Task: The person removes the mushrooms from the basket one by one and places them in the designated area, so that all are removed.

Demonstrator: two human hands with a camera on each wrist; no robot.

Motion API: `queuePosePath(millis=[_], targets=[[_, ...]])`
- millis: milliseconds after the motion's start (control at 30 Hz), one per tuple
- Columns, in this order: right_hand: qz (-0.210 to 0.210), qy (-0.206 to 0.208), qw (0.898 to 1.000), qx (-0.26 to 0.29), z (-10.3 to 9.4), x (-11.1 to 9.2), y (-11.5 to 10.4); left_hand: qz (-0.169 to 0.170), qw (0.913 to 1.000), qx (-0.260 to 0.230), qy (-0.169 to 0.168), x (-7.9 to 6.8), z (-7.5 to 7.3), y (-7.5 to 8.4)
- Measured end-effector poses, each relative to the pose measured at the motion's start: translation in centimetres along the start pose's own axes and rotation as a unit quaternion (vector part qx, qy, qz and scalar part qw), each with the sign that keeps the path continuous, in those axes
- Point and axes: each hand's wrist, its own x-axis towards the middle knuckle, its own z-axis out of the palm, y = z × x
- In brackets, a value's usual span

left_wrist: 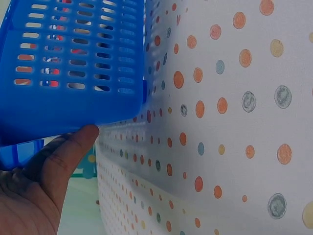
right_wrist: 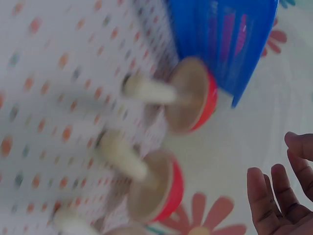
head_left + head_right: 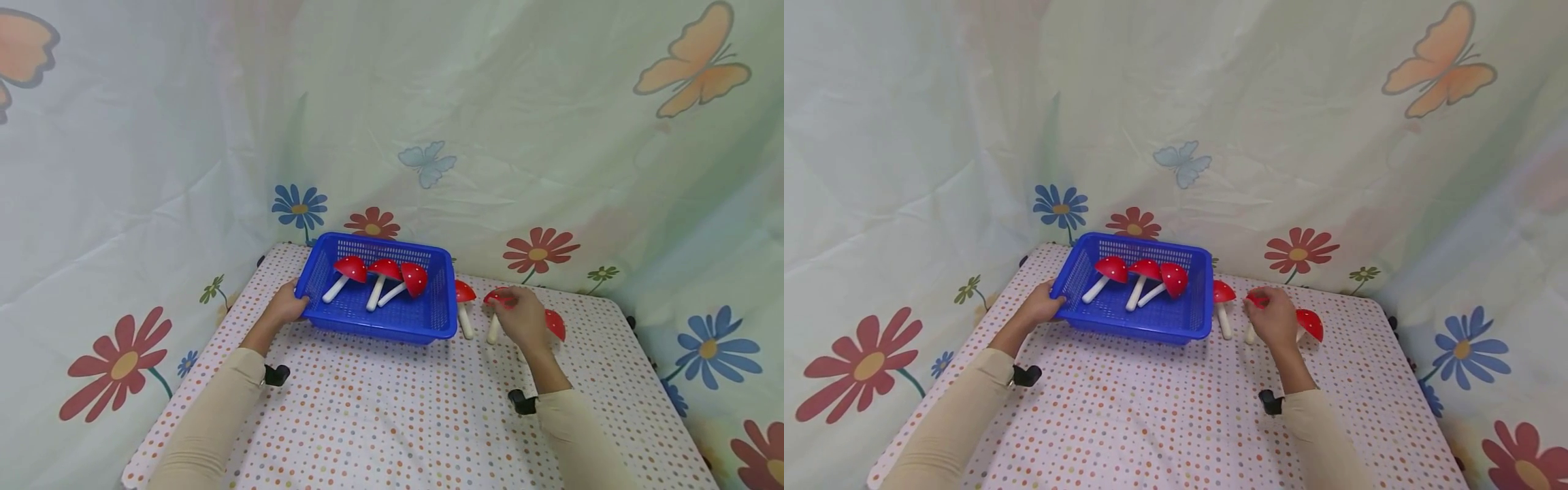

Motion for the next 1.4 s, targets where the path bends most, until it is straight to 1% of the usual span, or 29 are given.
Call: queuePosePath(millis=[167,300,433,533,600,667,733,800,833,1000,1100,1233,1267,1333,1400], targets=[[-0.037,-0.003,0.998,0.045,2.6,0.3,-3.1,0.001,1.0000,0.001,0.005,-0.1,-0.1,-0.2],[-0.026,-0.008,0.996,0.085,4.3,1.0,-5.1,-0.003,1.0000,-0.007,0.004,0.0,-0.2,-0.2],[-0.012,-0.018,0.992,0.122,5.9,1.6,-6.6,-0.007,0.9998,-0.018,-0.004,0.2,-0.2,-0.3],[-0.021,-0.040,0.987,0.151,7.0,2.0,-7.8,-0.008,0.9998,-0.019,-0.004,0.3,-0.2,-0.3],[-0.028,-0.057,0.982,0.178,7.6,2.2,-8.7,-0.009,0.9998,-0.017,-0.001,0.3,-0.2,-0.2],[-0.046,-0.067,0.977,0.197,8.0,2.6,-9.5,-0.006,0.9999,-0.008,0.002,0.3,-0.2,-0.1],[-0.055,-0.076,0.971,0.218,8.3,2.9,-10.3,-0.003,1.0000,-0.005,0.001,0.3,-0.1,0.1],[-0.057,-0.082,0.969,0.228,8.6,3.2,-11.1,0.000,1.0000,-0.003,0.001,0.3,0.0,0.2],[-0.058,-0.084,0.969,0.226,8.8,3.4,-11.5,0.001,1.0000,-0.003,0.000,0.3,0.0,0.3],[-0.037,-0.110,0.964,0.239,10.1,4.3,-12.8,-0.005,0.9999,-0.011,-0.001,0.3,-0.1,0.3],[-0.005,-0.143,0.950,0.276,11.1,4.7,-13.2,-0.008,0.9999,-0.010,0.000,0.3,-0.1,0.1],[0.069,-0.184,0.922,0.333,12.4,5.0,-13.3,-0.013,0.9999,-0.011,0.000,0.3,-0.1,0.0],[0.087,-0.189,0.918,0.339,12.7,5.0,-13.3,-0.014,0.9998,-0.012,0.000,0.3,-0.1,0.0],[0.112,-0.194,0.911,0.345,13.3,5.2,-13.2,-0.014,0.9998,-0.014,-0.001,0.3,0.0,0.1],[0.124,-0.196,0.909,0.346,13.8,5.3,-13.2,-0.014,0.9998,-0.014,0.001,0.3,0.0,0.1]])
